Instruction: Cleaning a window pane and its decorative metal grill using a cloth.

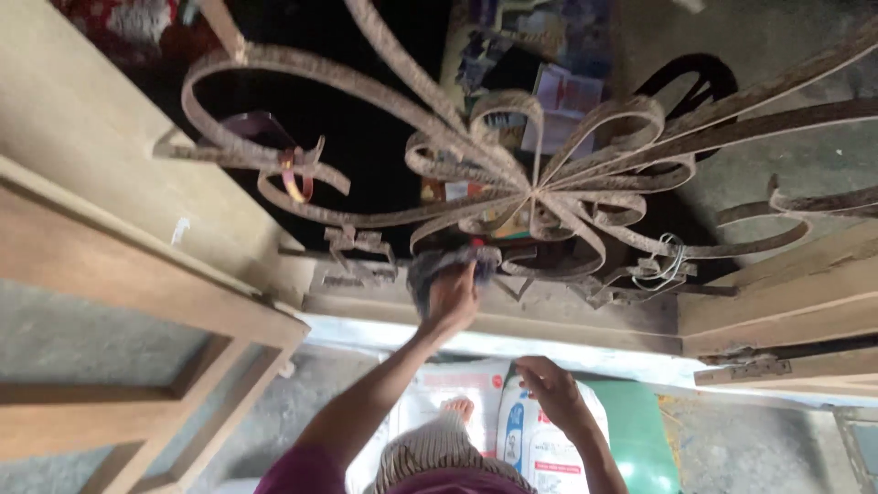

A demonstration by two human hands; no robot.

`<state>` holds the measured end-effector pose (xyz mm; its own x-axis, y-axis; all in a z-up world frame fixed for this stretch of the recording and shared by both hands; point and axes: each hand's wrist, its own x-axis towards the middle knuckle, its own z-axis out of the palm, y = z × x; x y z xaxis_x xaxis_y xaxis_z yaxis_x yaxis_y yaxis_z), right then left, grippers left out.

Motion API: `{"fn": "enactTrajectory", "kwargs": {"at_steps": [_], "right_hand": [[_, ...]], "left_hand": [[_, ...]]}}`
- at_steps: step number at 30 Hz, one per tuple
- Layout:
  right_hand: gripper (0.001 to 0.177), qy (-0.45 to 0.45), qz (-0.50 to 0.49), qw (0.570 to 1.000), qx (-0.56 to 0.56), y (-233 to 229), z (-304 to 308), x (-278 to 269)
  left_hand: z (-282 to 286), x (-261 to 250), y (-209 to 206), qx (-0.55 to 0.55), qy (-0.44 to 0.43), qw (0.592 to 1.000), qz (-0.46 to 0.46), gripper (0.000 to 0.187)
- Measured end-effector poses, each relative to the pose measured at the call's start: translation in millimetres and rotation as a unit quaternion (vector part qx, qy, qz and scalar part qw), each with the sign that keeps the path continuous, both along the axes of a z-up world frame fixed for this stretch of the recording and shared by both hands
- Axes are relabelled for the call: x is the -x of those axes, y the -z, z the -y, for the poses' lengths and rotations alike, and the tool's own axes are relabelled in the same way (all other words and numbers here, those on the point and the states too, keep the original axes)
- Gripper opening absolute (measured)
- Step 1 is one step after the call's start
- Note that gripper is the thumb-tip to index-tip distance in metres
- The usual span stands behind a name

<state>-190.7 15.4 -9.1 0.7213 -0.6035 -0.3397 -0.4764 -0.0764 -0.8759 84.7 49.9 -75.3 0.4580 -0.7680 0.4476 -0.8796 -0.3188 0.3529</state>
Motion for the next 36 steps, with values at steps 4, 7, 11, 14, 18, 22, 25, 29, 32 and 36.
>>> {"fn": "enactTrajectory", "kwargs": {"at_steps": [4, 7, 11, 14, 18, 22, 25, 29, 32, 36], "right_hand": [[0.031, 0.038, -0.029, 0.998, -0.033, -15, 6, 2], [0.033, 0.047, 0.006, 0.998, -0.041, -11, 18, -7], [0.031, 0.037, 0.098, 0.991, -0.080, -54, 18, -22], [0.030, 0.049, 0.066, 0.996, 0.031, -65, 15, -25], [0.029, 0.038, 0.071, 0.997, -0.011, -64, 8, -17], [0.030, 0.052, 0.036, 0.998, -0.029, -62, 0, -8], [0.030, 0.065, 0.037, 0.996, -0.040, -68, -8, -2], [0.031, 0.067, 0.080, 0.994, -0.027, -63, -8, 4], [0.036, 0.070, 0.077, 0.994, -0.039, -73, -5, 7], [0.048, 0.097, 0.281, 0.935, -0.194, -110, -4, -5]], "left_hand": [[-40, 18, 25, 0.004, 0.128, 0.887, -0.444, 0.039], [-52, 10, -61, 0.172, 0.136, 0.715, -0.664, 0.033], [-61, 42, -181, 0.247, 0.078, 0.822, -0.507, 0.030], [-23, 54, -194, 0.250, 0.126, 0.883, -0.376, 0.034], [1, 63, -216, 0.219, 0.046, 0.974, -0.021, 0.055], [5, 62, -232, 0.136, 0.004, 0.989, -0.064, 0.061], [9, 52, -192, 0.113, -0.014, 0.993, -0.031, 0.058], [-17, 46, -201, 0.057, -0.022, 0.991, -0.117, 0.038], [-42, 74, -176, -0.087, 0.015, 0.967, -0.241, 0.041], [-64, 101, -220, 0.083, 0.161, 0.947, -0.265, 0.046]]}}
